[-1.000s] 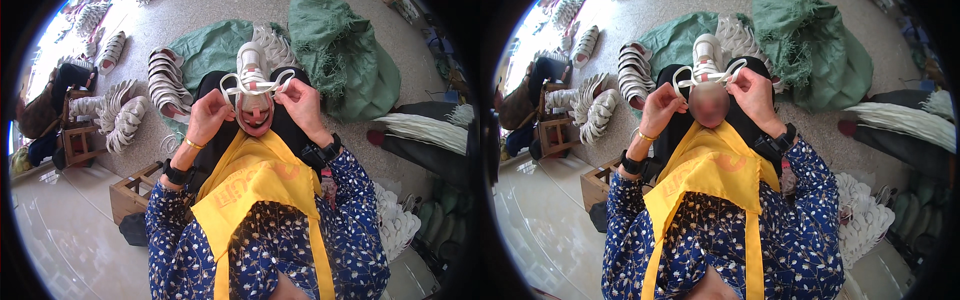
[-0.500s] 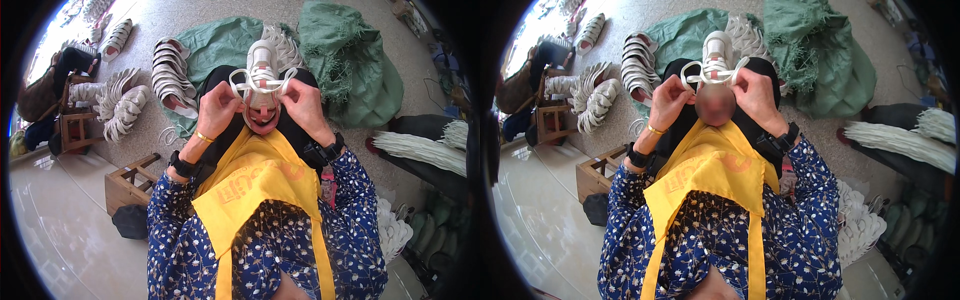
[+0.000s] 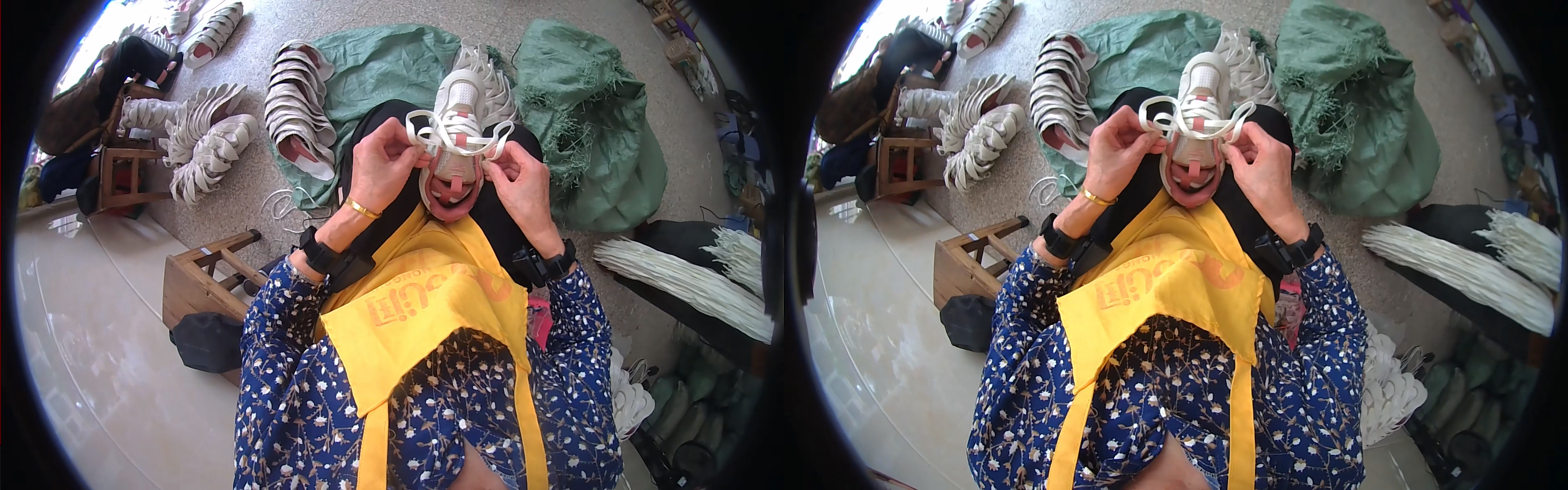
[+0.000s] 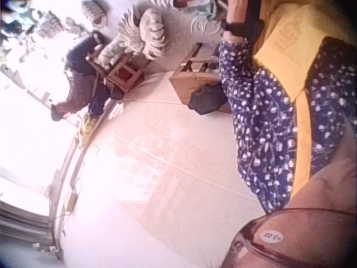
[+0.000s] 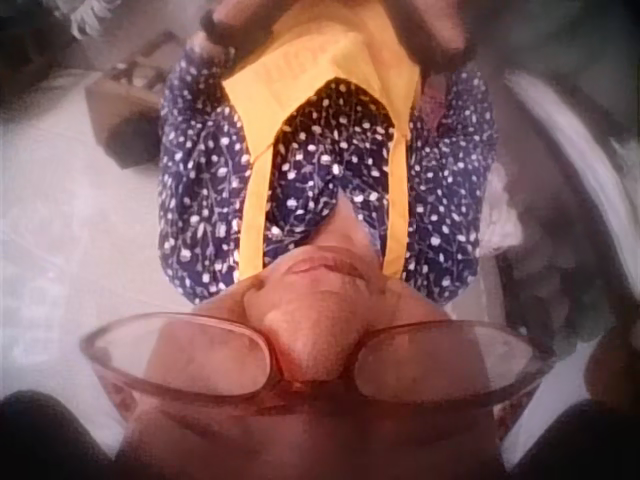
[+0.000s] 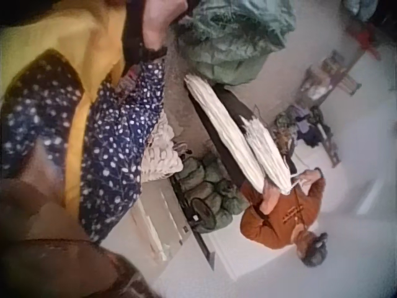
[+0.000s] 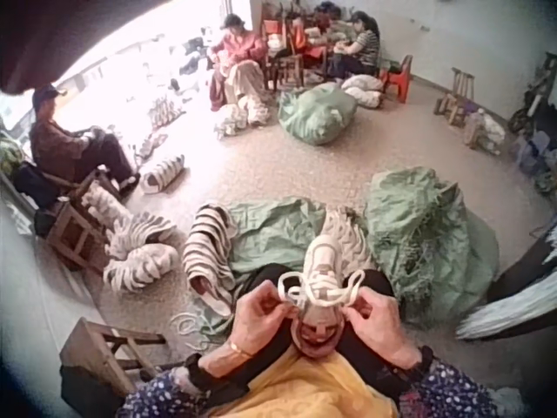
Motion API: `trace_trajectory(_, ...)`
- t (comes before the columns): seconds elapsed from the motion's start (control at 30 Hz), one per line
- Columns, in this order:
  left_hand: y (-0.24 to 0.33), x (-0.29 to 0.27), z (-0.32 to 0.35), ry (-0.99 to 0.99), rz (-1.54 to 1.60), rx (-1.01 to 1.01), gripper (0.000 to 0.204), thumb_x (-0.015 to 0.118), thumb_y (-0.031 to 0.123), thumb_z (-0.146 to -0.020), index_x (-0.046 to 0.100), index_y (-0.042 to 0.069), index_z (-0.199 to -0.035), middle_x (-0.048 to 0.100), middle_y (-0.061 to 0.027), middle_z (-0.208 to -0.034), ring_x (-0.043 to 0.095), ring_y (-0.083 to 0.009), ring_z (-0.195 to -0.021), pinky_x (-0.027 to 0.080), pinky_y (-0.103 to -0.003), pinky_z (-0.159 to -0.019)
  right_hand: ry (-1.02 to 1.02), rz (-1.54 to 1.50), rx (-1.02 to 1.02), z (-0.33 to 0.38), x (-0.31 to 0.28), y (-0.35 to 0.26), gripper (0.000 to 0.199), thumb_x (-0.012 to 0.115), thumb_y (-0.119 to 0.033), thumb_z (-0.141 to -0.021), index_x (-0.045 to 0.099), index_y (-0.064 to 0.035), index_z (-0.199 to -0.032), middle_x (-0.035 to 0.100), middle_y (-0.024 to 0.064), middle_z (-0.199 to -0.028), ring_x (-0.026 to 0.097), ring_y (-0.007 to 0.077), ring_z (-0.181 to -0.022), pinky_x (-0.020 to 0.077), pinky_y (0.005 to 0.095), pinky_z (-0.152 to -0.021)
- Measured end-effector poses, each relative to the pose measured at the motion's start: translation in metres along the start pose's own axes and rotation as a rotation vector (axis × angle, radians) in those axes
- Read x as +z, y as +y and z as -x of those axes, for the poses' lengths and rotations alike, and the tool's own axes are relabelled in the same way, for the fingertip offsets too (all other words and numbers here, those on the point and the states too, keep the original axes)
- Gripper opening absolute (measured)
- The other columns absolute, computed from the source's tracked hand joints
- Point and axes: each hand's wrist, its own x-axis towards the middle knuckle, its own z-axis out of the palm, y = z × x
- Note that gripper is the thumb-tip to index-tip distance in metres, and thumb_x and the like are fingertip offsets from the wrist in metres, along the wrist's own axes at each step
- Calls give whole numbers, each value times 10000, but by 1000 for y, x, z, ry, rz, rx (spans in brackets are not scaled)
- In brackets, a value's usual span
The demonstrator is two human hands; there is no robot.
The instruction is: The person sits on the floor and laces a white sneaker by hand. They thread the laces through the eyelets, pull them tight, and tie a knot. The person handles multiple shoes and laces during the process.
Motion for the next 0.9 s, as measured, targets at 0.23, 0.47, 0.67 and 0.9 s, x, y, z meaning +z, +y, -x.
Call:
trace_trajectory(0.23,18,7,0,60,-487,64,117,712,-44,-848,600,-17,-837,698,-40,-778,704,-86,-753,571,-239,-676,-4,20,1,1,-1,-2,90,717,-9,-891,639,25,-922,700,74,-770,682,89,-694,555,264,-626)
trace_trajectory(0.47,6,7,-1,81,-398,96,133,727,-31,-809,597,-16,-829,684,-56,-740,670,-77,-672,540,-247,-628,16,24,-42,2,0,0,95,720,-13,-891,636,23,-919,701,77,-774,691,105,-692,558,269,-624)
trace_trajectory(0.67,10,21,-2,68,-631,355,147,719,-14,-815,575,-13,-841,644,-121,-713,671,-194,-620,520,-305,-590,4,56,-22,2,-1,-3,92,722,-15,-889,642,18,-920,710,89,-785,702,121,-701,565,276,-627)
trace_trajectory(0.9,13,15,4,42,-516,231,212,767,49,-847,575,-8,-916,676,-124,-753,715,-219,-684,553,-307,-627,45,39,-9,6,-10,-8,147,751,-21,-868,631,3,-950,697,93,-799,689,137,-679,565,284,-620)
